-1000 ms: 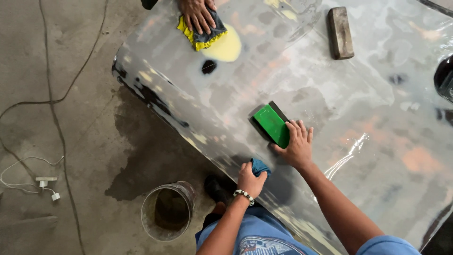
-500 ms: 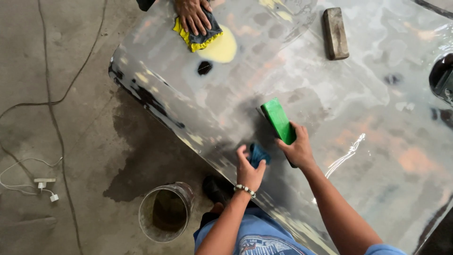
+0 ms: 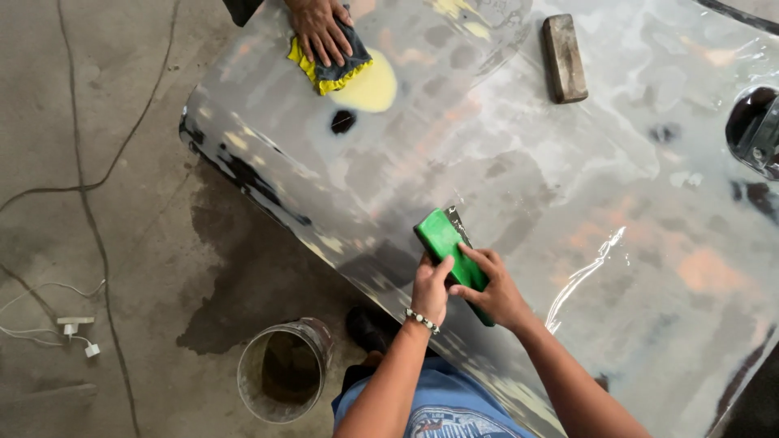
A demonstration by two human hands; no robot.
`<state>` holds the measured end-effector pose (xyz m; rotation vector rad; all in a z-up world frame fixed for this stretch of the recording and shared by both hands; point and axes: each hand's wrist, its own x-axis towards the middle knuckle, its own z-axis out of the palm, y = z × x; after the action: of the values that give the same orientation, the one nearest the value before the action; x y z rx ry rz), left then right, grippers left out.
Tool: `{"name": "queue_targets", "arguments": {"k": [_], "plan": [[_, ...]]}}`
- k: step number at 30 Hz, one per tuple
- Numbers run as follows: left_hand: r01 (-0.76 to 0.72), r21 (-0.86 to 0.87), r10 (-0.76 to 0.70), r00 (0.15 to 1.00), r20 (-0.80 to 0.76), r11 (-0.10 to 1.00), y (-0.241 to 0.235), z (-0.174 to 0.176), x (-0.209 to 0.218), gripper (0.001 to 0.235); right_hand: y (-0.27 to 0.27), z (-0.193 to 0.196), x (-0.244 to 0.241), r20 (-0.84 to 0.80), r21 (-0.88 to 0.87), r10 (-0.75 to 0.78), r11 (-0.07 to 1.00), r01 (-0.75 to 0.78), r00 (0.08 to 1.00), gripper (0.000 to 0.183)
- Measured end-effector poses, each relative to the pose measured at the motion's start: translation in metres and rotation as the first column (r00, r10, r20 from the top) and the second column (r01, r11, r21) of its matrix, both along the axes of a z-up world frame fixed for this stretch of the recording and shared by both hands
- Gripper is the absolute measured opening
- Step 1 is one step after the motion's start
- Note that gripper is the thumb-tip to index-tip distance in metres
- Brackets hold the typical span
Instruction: The person sands a large, silver car door panel using a green sanding block held in the right hand. They wipe the surface with a blue cloth held in the left hand. Another person is visible in the background sanding a different section of the panel.
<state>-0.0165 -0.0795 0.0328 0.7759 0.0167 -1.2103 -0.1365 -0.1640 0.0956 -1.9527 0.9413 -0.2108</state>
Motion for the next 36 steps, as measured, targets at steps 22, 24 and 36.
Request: {"name": "queue_targets", "arguments": {"k": [22, 24, 36], "plan": [[-0.201, 0.257, 0.133, 0.957, 0.259, 0.945, -0.006, -0.006, -0.014, 0.045, 0.02, -0.005, 0.012, 0.045, 0.01, -0.144, 0.99, 0.144, 0.989, 0.067], [-0.222, 0.253, 0.14, 0.942, 0.306, 0.941, -0.007, -0.006, -0.016, 0.044, 0.023, -0.005, 0.015, 0.024, -0.044, -0.184, 0.982, 0.185, 0.983, 0.069], [-0.265, 0.232, 0.218, 0.953, 0.21, 0.936, -0.005, 0.002, -0.013, 0.04, 0.025, -0.006, 0.024, 0.001, -0.069, -0.21, 0.975, 0.209, 0.978, 0.068]]}}
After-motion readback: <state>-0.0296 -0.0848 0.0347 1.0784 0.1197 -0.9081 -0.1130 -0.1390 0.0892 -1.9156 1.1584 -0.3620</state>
